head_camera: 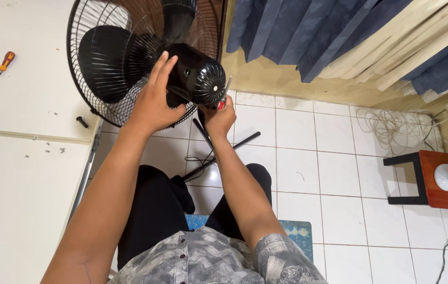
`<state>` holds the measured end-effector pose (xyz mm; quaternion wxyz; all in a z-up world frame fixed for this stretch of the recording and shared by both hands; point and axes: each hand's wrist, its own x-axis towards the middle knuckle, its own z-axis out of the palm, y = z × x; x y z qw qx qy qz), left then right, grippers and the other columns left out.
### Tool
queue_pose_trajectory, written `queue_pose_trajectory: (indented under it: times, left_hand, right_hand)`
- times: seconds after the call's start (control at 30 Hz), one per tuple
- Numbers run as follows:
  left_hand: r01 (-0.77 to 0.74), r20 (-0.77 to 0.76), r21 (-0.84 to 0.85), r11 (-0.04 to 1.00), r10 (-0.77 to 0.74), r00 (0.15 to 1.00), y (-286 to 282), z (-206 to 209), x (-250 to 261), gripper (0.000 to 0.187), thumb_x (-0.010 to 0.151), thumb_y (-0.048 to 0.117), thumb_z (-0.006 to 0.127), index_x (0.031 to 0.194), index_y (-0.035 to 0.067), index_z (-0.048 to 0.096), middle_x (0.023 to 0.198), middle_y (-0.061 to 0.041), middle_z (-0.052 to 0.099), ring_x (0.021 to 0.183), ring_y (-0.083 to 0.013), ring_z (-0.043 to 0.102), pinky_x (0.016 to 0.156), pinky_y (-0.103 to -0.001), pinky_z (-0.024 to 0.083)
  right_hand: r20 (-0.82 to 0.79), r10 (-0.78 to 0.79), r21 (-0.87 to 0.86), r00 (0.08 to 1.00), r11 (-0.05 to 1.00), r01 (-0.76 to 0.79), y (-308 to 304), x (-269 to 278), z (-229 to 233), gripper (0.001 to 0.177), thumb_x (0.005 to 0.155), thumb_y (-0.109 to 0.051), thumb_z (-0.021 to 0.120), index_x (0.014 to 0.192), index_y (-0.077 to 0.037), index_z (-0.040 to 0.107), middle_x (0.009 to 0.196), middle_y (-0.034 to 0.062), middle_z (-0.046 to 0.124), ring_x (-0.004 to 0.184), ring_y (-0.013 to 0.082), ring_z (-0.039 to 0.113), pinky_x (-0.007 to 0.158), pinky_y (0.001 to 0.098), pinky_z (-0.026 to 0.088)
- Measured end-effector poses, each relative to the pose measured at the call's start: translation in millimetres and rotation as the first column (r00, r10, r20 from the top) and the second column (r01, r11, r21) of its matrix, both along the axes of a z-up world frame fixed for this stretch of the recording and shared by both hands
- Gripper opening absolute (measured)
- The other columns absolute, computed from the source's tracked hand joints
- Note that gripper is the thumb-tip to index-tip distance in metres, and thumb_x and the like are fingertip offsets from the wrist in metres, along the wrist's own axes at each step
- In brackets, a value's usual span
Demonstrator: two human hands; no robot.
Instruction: The person disassembles a standing electric fan by removing the front grille and motor housing, then reassembles it by reattaching the motor housing and front grille.
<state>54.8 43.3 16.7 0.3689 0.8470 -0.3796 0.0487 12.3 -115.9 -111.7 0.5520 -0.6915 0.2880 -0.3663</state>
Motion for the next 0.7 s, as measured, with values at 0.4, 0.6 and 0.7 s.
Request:
queue_pose_trajectory:
  times: [0.4, 0.6, 0.7]
  left_hand:
    - [0.132, -0.121, -0.067, 0.989, -0.139, 0.983, -18, -6, 22, 0.095, 0.070, 0.005, 0.073, 0.156, 0.018, 0.037, 0.170, -0.007, 0.025, 0.141, -0.0336, 0.050, 0.098, -0.039, 0.055]
    - [0.126, -0.022, 0.008, 0.992, -0.126, 0.992, -29, -11, 21, 0.095, 0.069, 0.007, 0.076, 0.156, 0.019, 0.038, 0.171, -0.004, 0.027, 0.143, -0.0348, 0.048, 0.113, -0.048, 0.042]
    - [0.149, 0.041, 0.007, 0.989, -0.149, 0.988, -29, -10, 21, 0.096, 0.070, 0.008, 0.075, 0.157, 0.018, 0.036, 0.170, -0.008, 0.025, 0.144, -0.0377, 0.048, 0.115, -0.052, 0.038]
  right_hand:
    - [-0.108, -0.148, -0.026, 0.983, 0.989, 0.146, -10, -2, -12, 0.056, 0.061, -0.018, 0.097, 0.106, -0.007, 0.067, 0.092, 0.0057, 0.078, 0.081, 0.0173, 0.073, 0.078, 0.0301, 0.057]
    - [-0.147, -0.130, -0.060, 0.981, 0.991, 0.123, -18, -8, -20, 0.055, 0.062, -0.017, 0.095, 0.105, -0.006, 0.064, 0.090, 0.0059, 0.077, 0.081, 0.0172, 0.074, 0.078, 0.0301, 0.057]
    - [-0.135, -0.079, -0.045, 0.988, 0.996, 0.074, -26, -10, -22, 0.051, 0.066, -0.015, 0.093, 0.108, -0.006, 0.065, 0.091, 0.0060, 0.077, 0.082, 0.0167, 0.074, 0.078, 0.0308, 0.057]
